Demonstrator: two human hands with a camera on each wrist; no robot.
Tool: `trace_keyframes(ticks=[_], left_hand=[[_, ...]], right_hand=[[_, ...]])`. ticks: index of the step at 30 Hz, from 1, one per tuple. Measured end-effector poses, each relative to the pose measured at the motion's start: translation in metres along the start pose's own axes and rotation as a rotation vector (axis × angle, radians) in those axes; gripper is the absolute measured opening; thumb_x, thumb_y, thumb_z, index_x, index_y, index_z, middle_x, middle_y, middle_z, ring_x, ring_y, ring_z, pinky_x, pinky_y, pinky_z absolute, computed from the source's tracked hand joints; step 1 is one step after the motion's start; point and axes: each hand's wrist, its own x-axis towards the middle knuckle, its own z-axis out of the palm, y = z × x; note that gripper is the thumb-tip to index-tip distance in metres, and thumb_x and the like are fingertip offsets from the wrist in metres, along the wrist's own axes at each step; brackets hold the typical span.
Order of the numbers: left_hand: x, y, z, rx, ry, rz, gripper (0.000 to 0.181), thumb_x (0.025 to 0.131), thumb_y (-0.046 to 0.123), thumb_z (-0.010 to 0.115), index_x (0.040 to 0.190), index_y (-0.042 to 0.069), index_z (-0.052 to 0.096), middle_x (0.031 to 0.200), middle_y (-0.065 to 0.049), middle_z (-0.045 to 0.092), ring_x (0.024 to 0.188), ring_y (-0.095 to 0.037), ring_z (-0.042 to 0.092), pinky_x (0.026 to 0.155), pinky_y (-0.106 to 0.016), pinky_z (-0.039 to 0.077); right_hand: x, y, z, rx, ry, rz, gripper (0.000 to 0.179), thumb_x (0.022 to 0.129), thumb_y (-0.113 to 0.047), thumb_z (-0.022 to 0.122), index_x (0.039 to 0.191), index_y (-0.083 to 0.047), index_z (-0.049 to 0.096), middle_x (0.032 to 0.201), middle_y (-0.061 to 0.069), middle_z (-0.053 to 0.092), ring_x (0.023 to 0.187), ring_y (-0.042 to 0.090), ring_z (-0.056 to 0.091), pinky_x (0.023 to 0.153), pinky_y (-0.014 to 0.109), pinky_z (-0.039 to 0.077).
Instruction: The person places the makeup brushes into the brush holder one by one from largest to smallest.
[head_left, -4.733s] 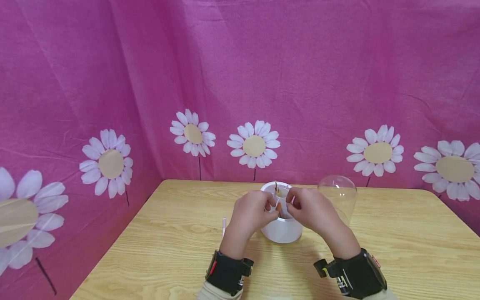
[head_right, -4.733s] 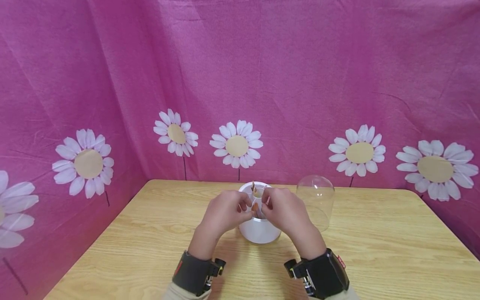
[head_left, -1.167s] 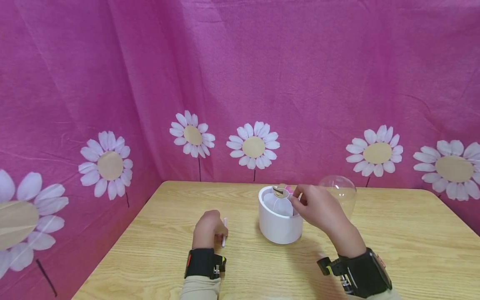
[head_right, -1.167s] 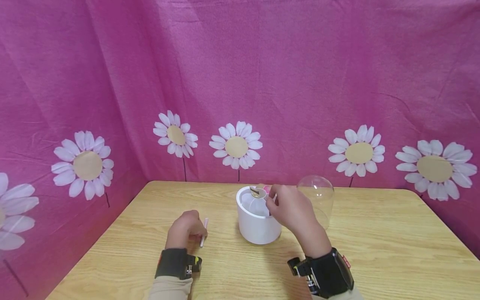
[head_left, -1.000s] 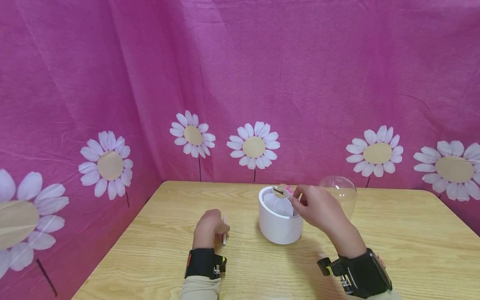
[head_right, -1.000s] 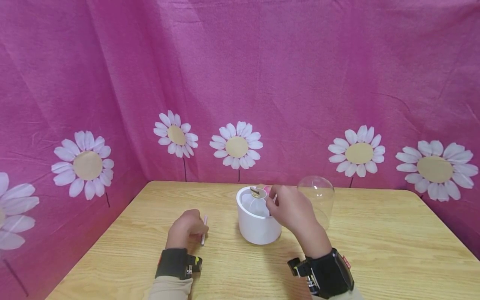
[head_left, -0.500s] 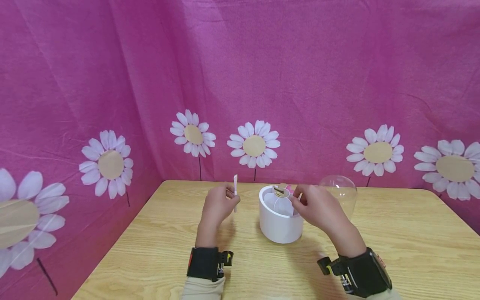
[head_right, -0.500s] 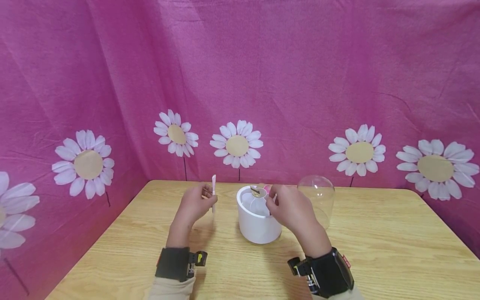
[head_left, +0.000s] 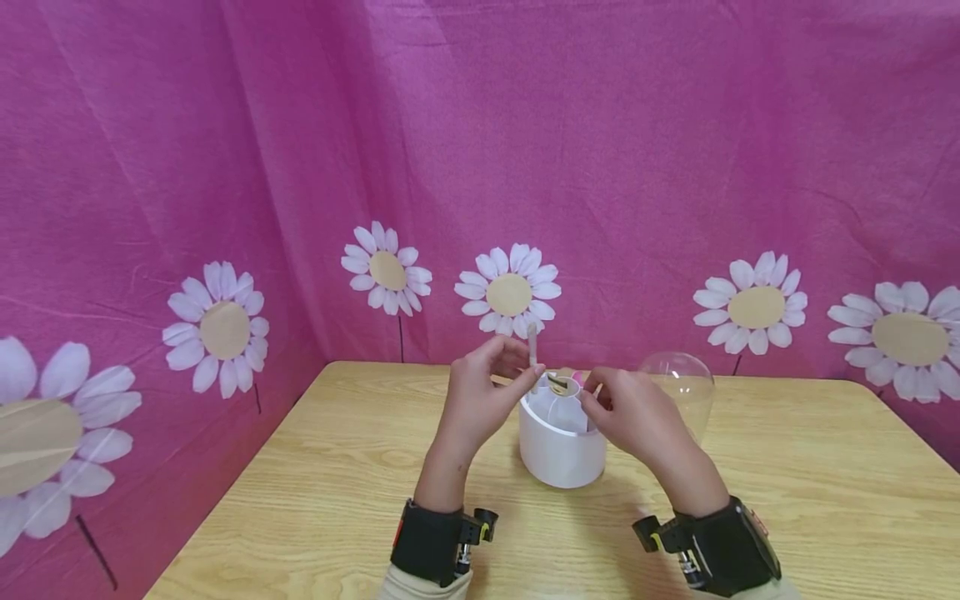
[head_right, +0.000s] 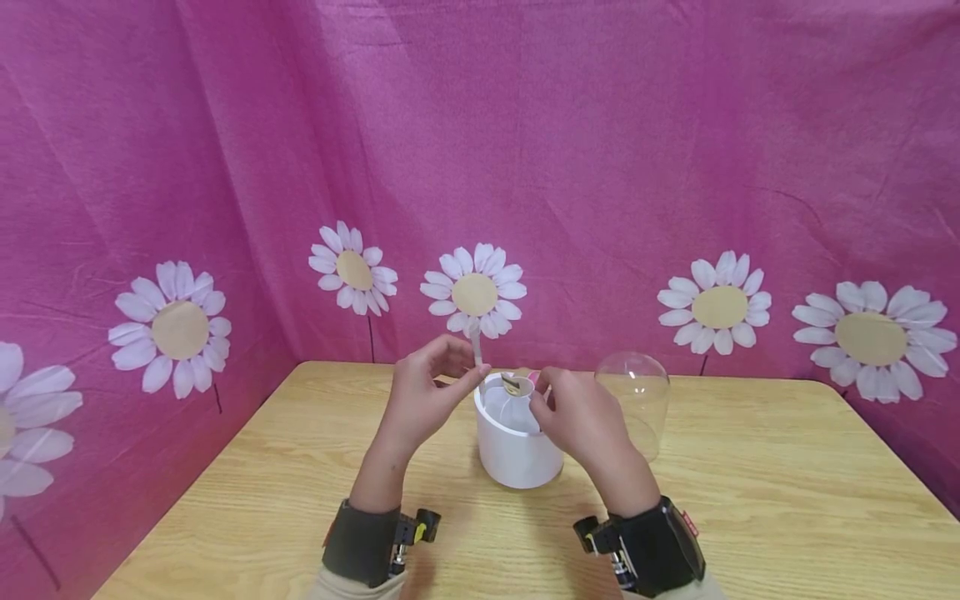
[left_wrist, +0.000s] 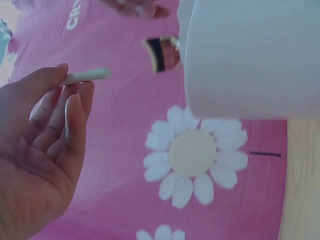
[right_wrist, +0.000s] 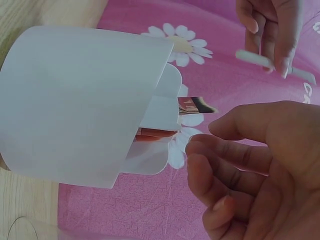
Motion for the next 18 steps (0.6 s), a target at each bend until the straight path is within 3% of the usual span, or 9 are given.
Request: trace_keyframes(ticks=[10,18], left_hand=[[-0.003,0.003,0.023,0.006,-0.106,0.004,0.015,0.088,0.010,0.079,0.100,0.007,0.070,0.092,-0.006,0.075,0.080,-0.016,0.074,0.073,-0.022,0.058],[-0.005,0.000,0.031,0.100,-0.209,-0.052,0.015,0.089,0.012,0.080,0.100,0.008,0.071,0.094,-0.003,0.074,0.081,-0.014,0.073,0.074,-0.022,0.057]], right_hand=[[0.000,0.002,-0.001,-0.002,0.010,-0.004,0.012,0.093,-0.014,0.067,0.093,-0.001,0.068,0.067,0.002,0.059,0.058,0.014,0.052,0.050,0.030,0.043],[0.000,0.002,0.000,0.026,0.043,-0.037,0.014,0.094,-0.013,0.066,0.101,-0.001,0.067,0.063,0.000,0.056,0.053,0.013,0.049,0.048,0.029,0.042]])
